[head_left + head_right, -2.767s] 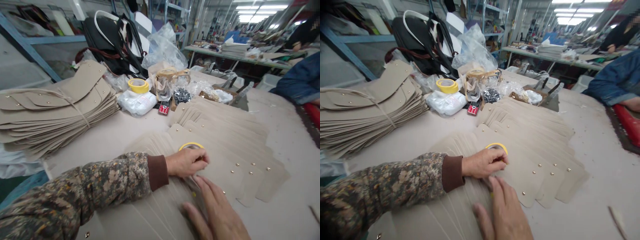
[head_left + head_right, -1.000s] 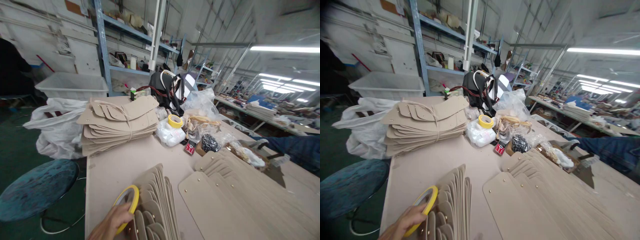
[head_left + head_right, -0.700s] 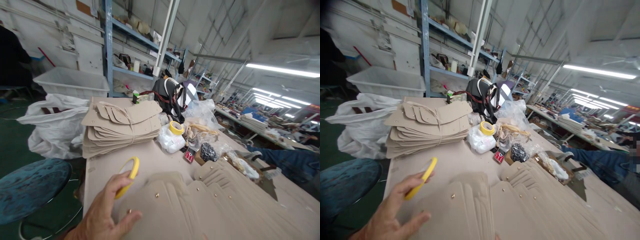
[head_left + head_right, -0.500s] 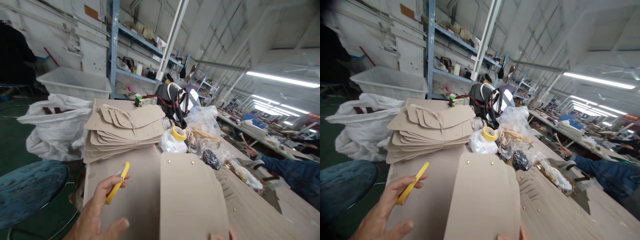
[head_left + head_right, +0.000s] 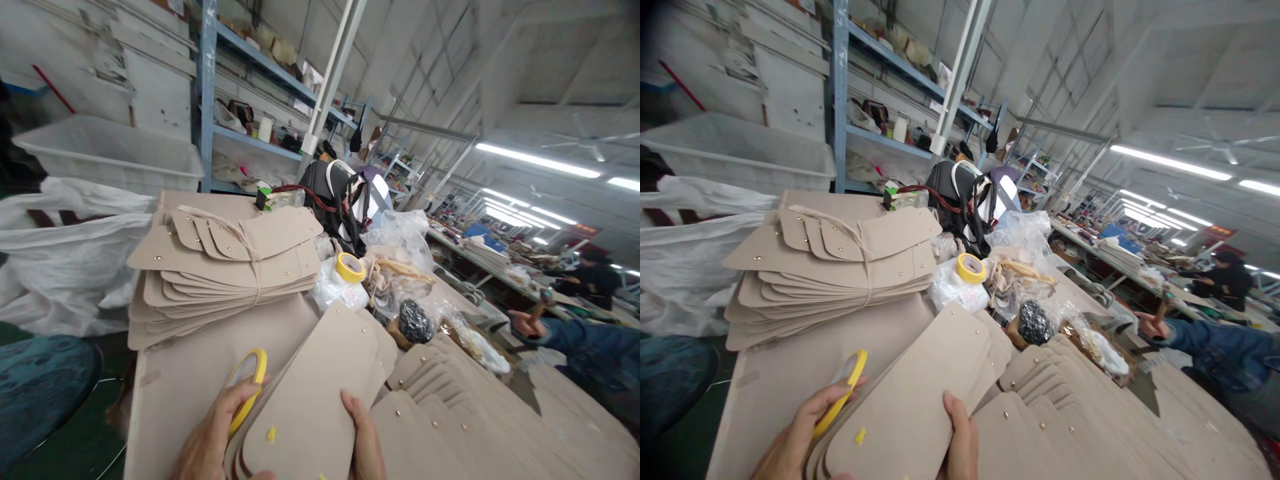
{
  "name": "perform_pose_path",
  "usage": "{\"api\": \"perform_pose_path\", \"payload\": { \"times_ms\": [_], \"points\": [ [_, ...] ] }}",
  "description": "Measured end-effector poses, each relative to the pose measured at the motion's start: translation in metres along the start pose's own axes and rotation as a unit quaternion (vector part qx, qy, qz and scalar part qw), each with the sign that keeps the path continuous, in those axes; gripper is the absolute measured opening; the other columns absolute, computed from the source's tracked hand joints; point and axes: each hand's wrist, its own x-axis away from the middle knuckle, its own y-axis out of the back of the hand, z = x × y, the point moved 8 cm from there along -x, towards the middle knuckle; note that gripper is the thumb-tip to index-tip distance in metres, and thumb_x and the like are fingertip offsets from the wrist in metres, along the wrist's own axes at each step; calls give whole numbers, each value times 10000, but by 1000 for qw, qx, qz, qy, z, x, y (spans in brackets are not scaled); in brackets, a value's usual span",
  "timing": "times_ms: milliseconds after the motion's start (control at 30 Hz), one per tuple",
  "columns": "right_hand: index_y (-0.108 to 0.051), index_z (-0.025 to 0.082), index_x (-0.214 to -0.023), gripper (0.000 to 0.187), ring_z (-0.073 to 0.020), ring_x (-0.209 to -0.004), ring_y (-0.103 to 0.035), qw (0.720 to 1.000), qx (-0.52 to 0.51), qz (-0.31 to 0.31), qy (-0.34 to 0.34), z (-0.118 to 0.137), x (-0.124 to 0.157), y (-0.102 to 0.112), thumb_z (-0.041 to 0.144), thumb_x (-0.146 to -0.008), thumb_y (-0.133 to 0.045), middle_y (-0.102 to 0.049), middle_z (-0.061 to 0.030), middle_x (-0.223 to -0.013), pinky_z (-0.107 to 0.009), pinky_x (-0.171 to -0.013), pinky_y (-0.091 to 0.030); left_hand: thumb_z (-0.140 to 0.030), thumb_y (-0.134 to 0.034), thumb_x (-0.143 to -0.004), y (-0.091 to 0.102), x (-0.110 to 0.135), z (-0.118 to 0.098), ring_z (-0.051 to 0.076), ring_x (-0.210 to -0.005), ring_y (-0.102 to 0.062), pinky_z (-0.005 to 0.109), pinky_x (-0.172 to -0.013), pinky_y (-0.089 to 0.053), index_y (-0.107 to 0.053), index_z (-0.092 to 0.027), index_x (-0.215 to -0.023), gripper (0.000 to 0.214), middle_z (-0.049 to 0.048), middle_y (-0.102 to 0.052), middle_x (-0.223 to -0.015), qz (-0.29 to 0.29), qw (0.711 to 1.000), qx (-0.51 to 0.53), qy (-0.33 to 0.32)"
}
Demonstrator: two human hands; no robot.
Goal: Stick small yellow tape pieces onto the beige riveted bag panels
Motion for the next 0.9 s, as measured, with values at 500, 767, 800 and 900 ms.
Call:
{"api": "perform_pose_path", "payload": {
  "times_ms": [500,767,800,900],
  "points": [
    [-585,112,-893,571,-164,-395,-609,986,160,40,-40,37,1,-38,675,-799,-579,-637,-42,-551,-264,-357,-509,-584,-554,-834,-5,-94,18,267,-965,-662,348,-888,-521,-561,-223,-1064,428,77,-676,-1060,26,977,-190,-95],
    [-577,122,-659,555,-172,-296,-560,979,201,22,-32,38,3,-20,661,-705,-696,-576,-43,-421,-238,-255,-431,-622,-598,-758,5,-94,19,273,-979,-682,360,-851,-557,-506,-241,-1105,523,53,-705,-1035,19,989,-136,-48],
    [-571,126,-650,537,-164,-326,-577,980,196,23,-18,38,7,-19,639,-686,-726,-592,-41,-453,-228,-276,-447,-618,-600,-762,5,-93,19,273,-996,-677,369,-870,-551,-495,-239,-1115,528,59,-704,-1040,25,992,-121,-40],
    [-558,142,-701,520,-138,-413,-611,983,180,30,24,36,18,-18,602,-620,-786,-627,-12,-562,-201,-341,-471,-580,-586,-809,7,-88,16,264,-1033,-661,391,-912,-534,-463,-222,-1164,519,88,-683,-1089,34,996,-81,-17]
  ]
}}
